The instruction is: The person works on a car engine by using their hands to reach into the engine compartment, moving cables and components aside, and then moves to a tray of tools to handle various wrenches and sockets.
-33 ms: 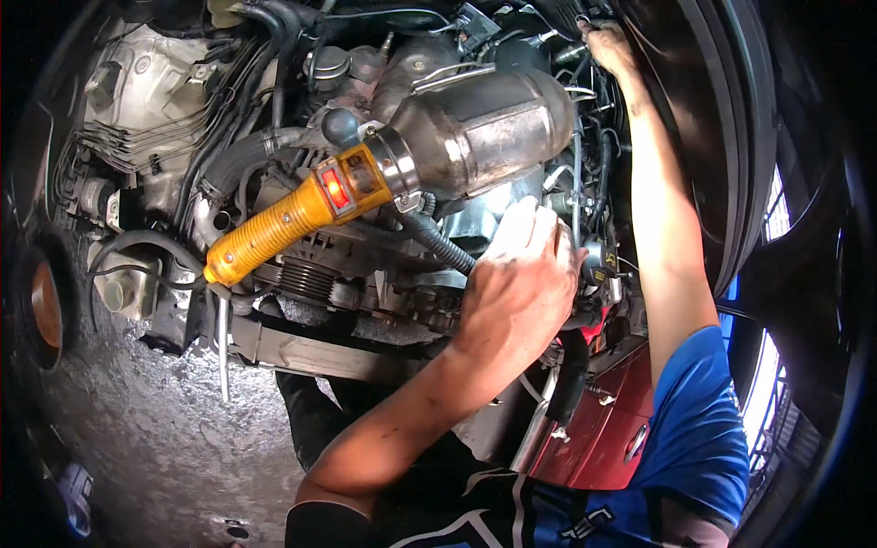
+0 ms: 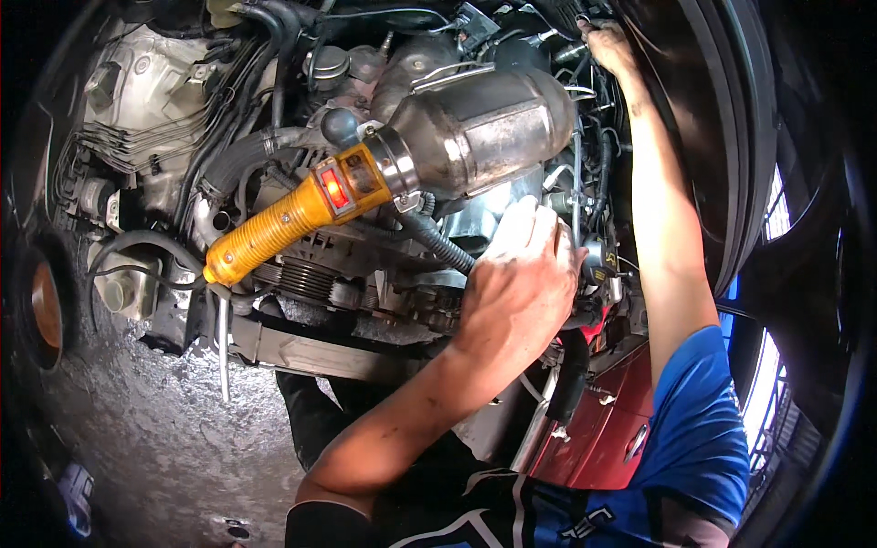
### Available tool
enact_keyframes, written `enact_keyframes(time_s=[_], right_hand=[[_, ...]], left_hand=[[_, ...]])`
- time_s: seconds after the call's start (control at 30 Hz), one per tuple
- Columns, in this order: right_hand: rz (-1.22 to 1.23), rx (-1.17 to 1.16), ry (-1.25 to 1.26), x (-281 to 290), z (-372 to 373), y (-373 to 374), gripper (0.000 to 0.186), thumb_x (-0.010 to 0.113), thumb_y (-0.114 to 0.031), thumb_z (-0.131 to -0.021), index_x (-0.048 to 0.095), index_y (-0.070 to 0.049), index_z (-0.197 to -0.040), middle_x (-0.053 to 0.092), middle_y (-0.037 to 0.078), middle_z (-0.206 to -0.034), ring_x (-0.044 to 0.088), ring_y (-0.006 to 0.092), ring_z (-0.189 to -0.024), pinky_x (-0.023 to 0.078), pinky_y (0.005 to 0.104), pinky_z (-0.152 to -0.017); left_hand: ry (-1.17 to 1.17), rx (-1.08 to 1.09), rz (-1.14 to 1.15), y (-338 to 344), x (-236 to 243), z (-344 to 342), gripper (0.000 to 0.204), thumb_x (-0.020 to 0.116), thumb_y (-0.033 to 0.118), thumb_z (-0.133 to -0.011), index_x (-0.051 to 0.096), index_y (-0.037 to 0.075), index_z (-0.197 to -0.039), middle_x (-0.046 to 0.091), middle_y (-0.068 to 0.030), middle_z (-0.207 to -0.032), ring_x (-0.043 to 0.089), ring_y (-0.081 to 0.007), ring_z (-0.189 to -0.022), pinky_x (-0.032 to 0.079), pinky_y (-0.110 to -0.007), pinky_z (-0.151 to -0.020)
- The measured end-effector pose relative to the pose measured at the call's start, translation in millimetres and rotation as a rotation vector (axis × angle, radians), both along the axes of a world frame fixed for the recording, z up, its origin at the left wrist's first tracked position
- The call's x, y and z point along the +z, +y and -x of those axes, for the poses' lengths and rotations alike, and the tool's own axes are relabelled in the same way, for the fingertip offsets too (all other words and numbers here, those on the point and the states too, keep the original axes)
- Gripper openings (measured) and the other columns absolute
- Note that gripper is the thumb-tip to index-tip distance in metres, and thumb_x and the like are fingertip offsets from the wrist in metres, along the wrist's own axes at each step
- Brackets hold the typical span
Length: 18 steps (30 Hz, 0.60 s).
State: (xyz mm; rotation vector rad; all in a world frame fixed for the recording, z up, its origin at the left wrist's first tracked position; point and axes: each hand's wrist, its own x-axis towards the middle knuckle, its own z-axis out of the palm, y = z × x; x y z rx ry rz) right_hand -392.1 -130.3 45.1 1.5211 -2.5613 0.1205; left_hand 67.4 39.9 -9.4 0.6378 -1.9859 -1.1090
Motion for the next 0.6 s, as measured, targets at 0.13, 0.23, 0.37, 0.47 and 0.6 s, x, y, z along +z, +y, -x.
enact_keyframes(time_s=[0.13, 0.23, 0.37, 0.47, 0.6], right_hand=[[0.000, -0.004, -0.002, 3.6, 3.8, -3.2, 0.045, 0.059, -0.047, -0.093, 0.068, -0.005, -0.081, 0.067, 0.011, -0.074, 0.062, 0.0272, -0.072, 0.046, 0.0395, -0.072], [-0.003, -0.013, -0.007, 4.3, 9.2, -3.2, 0.045, 0.059, -0.047, -0.093, 0.068, -0.005, -0.080, 0.067, 0.011, -0.073, 0.062, 0.0271, -0.072, 0.046, 0.0396, -0.072], [-0.009, -0.008, -0.009, 2.3, 5.0, -7.6, 0.045, 0.059, -0.047, -0.093, 0.068, -0.005, -0.079, 0.067, 0.011, -0.073, 0.061, 0.0271, -0.071, 0.046, 0.0396, -0.071], [-0.010, -0.019, -0.006, -0.7, 1.9, -4.0, 0.045, 0.059, -0.047, -0.093, 0.068, -0.005, -0.079, 0.067, 0.011, -0.072, 0.061, 0.0271, -0.070, 0.046, 0.0397, -0.071], [-0.005, -0.034, -0.016, 1.2, 5.7, -1.9, 0.045, 0.059, -0.046, -0.093, 0.068, -0.005, -0.078, 0.067, 0.011, -0.071, 0.061, 0.0271, -0.070, 0.046, 0.0397, -0.071]], left_hand=[[0.012, 0.006, 0.024, -0.1, -1.9, 0.3, 0.030, 0.063, 0.026, -0.091, 0.066, -0.003, -0.095, 0.062, -0.0178, -0.095, 0.063, -0.0335, -0.088, 0.054, -0.040, -0.072], [-0.007, -0.009, 0.014, 0.8, -0.6, -1.0, 0.030, 0.063, 0.026, -0.091, 0.066, -0.004, -0.094, 0.062, -0.0173, -0.095, 0.063, -0.0328, -0.089, 0.054, -0.040, -0.072], [-0.018, -0.006, -0.013, -1.0, -0.2, -1.2, 0.029, 0.064, 0.026, -0.090, 0.066, -0.003, -0.092, 0.061, -0.0161, -0.093, 0.062, -0.0321, -0.088, 0.054, -0.040, -0.071], [-0.004, 0.005, 0.021, -1.4, -2.5, -0.5, 0.028, 0.064, 0.025, -0.089, 0.067, -0.002, -0.091, 0.060, -0.0147, -0.090, 0.061, -0.0309, -0.087, 0.053, -0.040, -0.071], [0.023, -0.002, 0.054, 1.2, -5.5, 1.4, 0.026, 0.065, 0.024, -0.088, 0.067, -0.002, -0.091, 0.060, -0.0136, -0.089, 0.060, -0.0288, -0.090, 0.051, -0.038, -0.073]])
